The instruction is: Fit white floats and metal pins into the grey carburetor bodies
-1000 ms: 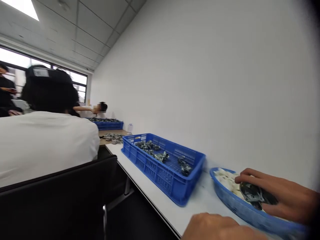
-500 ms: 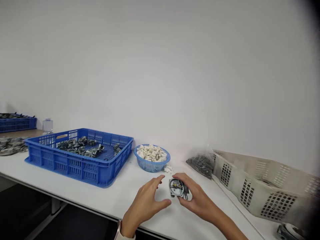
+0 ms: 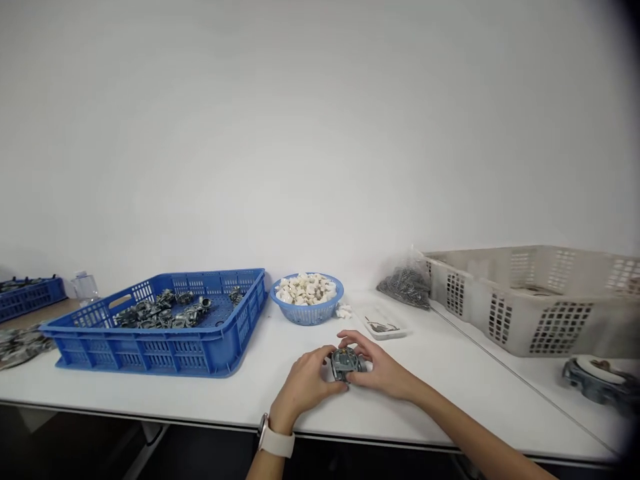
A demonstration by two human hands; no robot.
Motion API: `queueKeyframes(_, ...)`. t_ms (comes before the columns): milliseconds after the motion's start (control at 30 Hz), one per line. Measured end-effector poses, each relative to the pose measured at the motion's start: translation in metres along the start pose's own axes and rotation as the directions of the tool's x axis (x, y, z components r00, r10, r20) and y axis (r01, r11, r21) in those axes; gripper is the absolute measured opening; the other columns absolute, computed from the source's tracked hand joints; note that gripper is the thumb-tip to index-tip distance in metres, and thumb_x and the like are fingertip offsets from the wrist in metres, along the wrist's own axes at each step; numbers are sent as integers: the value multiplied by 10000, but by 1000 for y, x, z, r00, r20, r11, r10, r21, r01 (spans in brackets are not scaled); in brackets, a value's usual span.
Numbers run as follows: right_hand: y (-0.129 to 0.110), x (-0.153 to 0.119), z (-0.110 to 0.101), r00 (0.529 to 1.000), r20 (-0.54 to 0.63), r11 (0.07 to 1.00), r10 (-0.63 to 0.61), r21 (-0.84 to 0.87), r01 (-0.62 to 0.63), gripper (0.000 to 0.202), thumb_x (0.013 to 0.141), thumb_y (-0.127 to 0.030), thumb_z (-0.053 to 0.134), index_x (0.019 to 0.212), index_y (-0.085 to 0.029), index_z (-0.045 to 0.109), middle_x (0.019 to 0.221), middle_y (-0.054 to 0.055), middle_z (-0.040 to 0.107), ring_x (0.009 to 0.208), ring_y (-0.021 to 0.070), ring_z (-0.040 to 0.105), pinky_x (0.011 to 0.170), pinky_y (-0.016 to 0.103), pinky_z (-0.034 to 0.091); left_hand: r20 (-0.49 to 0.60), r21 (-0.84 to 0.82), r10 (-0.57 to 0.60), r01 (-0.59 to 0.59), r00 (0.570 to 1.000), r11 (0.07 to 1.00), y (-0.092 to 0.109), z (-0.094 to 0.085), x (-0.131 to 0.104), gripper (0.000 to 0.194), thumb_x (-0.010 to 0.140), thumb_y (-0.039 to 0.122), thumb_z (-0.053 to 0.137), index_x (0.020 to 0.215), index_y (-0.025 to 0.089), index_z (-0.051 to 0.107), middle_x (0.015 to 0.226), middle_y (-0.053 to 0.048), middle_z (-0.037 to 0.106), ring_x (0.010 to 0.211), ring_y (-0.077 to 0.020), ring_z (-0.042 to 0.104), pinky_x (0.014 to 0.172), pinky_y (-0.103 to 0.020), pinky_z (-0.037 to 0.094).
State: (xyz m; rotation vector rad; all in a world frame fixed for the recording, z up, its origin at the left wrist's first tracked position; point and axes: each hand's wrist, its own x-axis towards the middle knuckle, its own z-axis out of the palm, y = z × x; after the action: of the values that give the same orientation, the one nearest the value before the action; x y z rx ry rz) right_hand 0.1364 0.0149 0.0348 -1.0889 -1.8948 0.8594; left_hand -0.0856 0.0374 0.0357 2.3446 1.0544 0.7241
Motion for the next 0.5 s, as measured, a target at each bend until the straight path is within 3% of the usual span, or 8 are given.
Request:
queueKeyframes(133,-33,18,-32,964,253,970,88,-240,-26,863,734,-395,830,1511,-302,466,1467,101,535,1225,294,592,1044,422,500,-7,-23,14,-14,1000,1000,-7,-5,-4,610,787,369,791,1361,287,601,1301,-30,692,1116,-280,643,926,-336,480)
queueKeyframes(233,-64,59,-62,907,383,925,174,-380,-17,743,791,-496,793,1456,-270,553,1461,101,565,1266,296,573,1037,401,506,-10,-35,21,-21,1000,999,-10,-5,-6,580,785,390,788,1330,280,618,1246,-37,712,1060,-280,661,897,-336,487)
queueKeyframes(300,-79,97,-73,938,324,897,123,-441,35,599,878,-504,703,1404,-235,599,1423,107,601,1224,270,600,1002,362,517,-11,-29,23,-24,1000,999,-10,-5,-6,582,783,401,787,1325,272,619,1220,-51,719,1045,-291,666,892,-349,493)
queueKeyframes(367,-86,138,-72,961,259,823,96,-564,69,476,924,-416,650,1346,-196,636,1358,115,647,1147,244,638,937,311,528,-9,-14,27,-27,1000,1000,-8,-6,-8,623,780,422,788,1355,272,602,1244,-68,710,1074,-317,664,908,-374,499)
queueKeyframes(500,-76,204,-46,985,132,646,111,-762,29,359,895,-210,629,1244,-165,699,1260,122,697,1106,252,650,916,304,501,9,33,36,-36,999,999,-2,-13,-15,709,773,443,785,1425,279,559,1319,-92,675,1153,-365,646,982,-438,496)
